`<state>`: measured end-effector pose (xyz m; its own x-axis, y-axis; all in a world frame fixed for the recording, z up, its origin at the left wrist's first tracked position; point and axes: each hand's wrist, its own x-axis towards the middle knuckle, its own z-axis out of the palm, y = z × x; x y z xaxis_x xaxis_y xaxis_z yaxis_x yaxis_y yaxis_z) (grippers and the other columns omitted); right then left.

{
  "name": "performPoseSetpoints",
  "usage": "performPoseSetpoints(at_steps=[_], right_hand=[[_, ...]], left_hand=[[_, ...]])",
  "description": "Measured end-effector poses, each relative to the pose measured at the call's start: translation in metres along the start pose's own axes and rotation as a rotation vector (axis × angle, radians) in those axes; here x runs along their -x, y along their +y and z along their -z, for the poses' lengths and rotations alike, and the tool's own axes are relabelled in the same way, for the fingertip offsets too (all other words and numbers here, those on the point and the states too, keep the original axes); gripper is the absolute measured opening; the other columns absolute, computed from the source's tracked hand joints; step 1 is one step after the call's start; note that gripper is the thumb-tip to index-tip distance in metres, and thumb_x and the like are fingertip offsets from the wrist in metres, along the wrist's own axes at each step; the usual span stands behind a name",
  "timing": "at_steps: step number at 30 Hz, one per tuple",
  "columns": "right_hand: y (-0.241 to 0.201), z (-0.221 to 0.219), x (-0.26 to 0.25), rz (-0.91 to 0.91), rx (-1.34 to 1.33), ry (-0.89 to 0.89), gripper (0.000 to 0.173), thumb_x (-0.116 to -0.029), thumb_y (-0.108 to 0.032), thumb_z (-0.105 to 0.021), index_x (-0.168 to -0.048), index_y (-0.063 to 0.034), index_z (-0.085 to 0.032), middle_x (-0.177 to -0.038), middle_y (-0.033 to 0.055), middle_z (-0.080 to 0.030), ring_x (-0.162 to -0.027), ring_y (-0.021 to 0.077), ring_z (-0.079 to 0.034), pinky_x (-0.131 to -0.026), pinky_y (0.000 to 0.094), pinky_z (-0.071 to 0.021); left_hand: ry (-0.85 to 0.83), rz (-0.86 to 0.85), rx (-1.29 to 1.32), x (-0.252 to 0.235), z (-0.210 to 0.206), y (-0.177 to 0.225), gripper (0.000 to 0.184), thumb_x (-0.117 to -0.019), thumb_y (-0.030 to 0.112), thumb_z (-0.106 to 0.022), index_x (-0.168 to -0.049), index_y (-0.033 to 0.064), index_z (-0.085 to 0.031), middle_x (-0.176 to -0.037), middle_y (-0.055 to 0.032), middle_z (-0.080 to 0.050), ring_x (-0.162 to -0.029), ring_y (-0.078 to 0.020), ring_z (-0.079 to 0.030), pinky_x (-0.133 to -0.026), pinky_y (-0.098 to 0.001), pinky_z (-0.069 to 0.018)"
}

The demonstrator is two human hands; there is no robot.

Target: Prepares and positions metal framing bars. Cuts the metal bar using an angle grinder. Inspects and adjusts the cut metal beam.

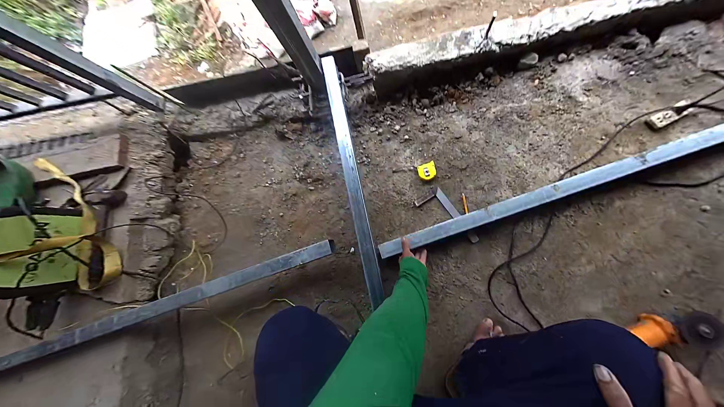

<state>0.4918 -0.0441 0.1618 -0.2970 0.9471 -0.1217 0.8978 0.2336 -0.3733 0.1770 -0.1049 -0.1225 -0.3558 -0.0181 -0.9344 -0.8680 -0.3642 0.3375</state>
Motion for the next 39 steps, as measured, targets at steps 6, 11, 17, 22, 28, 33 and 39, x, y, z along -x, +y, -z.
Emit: performPoseSetpoints(at_steps=[6, 11, 17, 22, 28, 33, 39], right_hand=[[-0.016, 0.027, 0.035, -0.076, 0.087, -0.077, 0.087, -0.0886, -0.056, -0.069, -0.146, 0.0060, -0.049, -0.152, 0.0323, -0.042, -0.145, 0.0404, -0.040, -0.122, 0.0460, -0.0302], [-0.028, 0.056, 0.049, -0.143, 0.070, -0.216, 0.084, -0.0880, -0.057, -0.068, -0.144, 0.0041, -0.053, -0.152, 0.0332, -0.043, -0.143, 0.0460, -0.041, -0.119, 0.0559, -0.0334], [-0.038, 0.077, 0.052, -0.226, 0.056, -0.325, 0.085, -0.0832, -0.069, -0.061, -0.141, -0.0071, -0.061, -0.149, 0.0242, -0.050, -0.135, 0.0444, -0.050, -0.105, 0.0654, -0.0446], [-0.051, 0.106, 0.037, -0.370, 0.063, -0.624, 0.082, -0.0833, -0.068, -0.064, -0.147, -0.0169, -0.057, -0.156, 0.0161, -0.045, -0.140, 0.0386, -0.047, -0.110, 0.0598, -0.0441], [-0.068, 0.139, 0.011, -0.521, 0.035, -0.982, 0.081, -0.0875, -0.066, -0.064, -0.154, -0.0230, -0.048, -0.164, 0.0131, -0.032, -0.146, 0.0370, -0.039, -0.111, 0.0611, -0.0411], [-0.044, 0.164, 0.016, -0.453, -0.115, -1.110, 0.079, -0.0956, -0.061, -0.058, -0.157, -0.0150, -0.043, -0.165, 0.0184, -0.030, -0.148, 0.0364, -0.038, -0.118, 0.0548, -0.0374], [0.009, 0.189, 0.050, -0.493, -0.442, -0.976, 0.064, -0.1010, -0.051, -0.057, -0.148, -0.0067, -0.054, -0.145, 0.0188, -0.059, -0.139, 0.0321, -0.052, -0.120, 0.0535, -0.0368]], left_hand=[[-0.084, -0.073, 0.045, 0.004, -0.012, 0.010, 0.065, -0.1061, 0.044, -0.055, -0.155, 0.0065, -0.035, -0.157, -0.0181, -0.043, -0.138, -0.0320, -0.051, -0.110, -0.0486, -0.0486], [-0.056, -0.054, -0.004, 0.046, -0.008, 0.012, 0.067, -0.1051, 0.048, -0.055, -0.157, 0.0120, -0.033, -0.157, -0.0154, -0.043, -0.137, -0.0304, -0.052, -0.109, -0.0474, -0.0493], [-0.018, -0.084, 0.008, 0.134, -0.014, 0.031, 0.059, -0.1080, 0.040, -0.051, -0.156, 0.0095, -0.033, -0.155, -0.0169, -0.044, -0.135, -0.0322, -0.053, -0.107, -0.0499, -0.0493], [-0.073, -0.176, 0.011, 0.229, -0.042, 0.067, 0.058, -0.1083, 0.040, -0.050, -0.154, 0.0089, -0.034, -0.153, -0.0163, -0.046, -0.134, -0.0317, -0.054, -0.107, -0.0498, -0.0492], [-0.098, -0.328, -0.060, 0.369, -0.111, 0.118, 0.056, -0.1088, 0.042, -0.047, -0.153, 0.0100, -0.036, -0.152, -0.0161, -0.046, -0.131, -0.0324, -0.055, -0.105, -0.0515, -0.0497], [-0.179, -0.413, -0.022, 0.458, -0.155, 0.145, 0.058, -0.1080, 0.043, -0.049, -0.155, 0.0118, -0.035, -0.156, -0.0146, -0.044, -0.138, -0.0315, -0.050, -0.108, -0.0539, -0.0474], [-0.272, -0.432, -0.027, 0.495, -0.176, 0.164, 0.057, -0.1084, 0.044, -0.048, -0.154, 0.0120, -0.037, -0.154, -0.0139, -0.046, -0.138, -0.0305, -0.051, -0.110, -0.0512, -0.0473]])
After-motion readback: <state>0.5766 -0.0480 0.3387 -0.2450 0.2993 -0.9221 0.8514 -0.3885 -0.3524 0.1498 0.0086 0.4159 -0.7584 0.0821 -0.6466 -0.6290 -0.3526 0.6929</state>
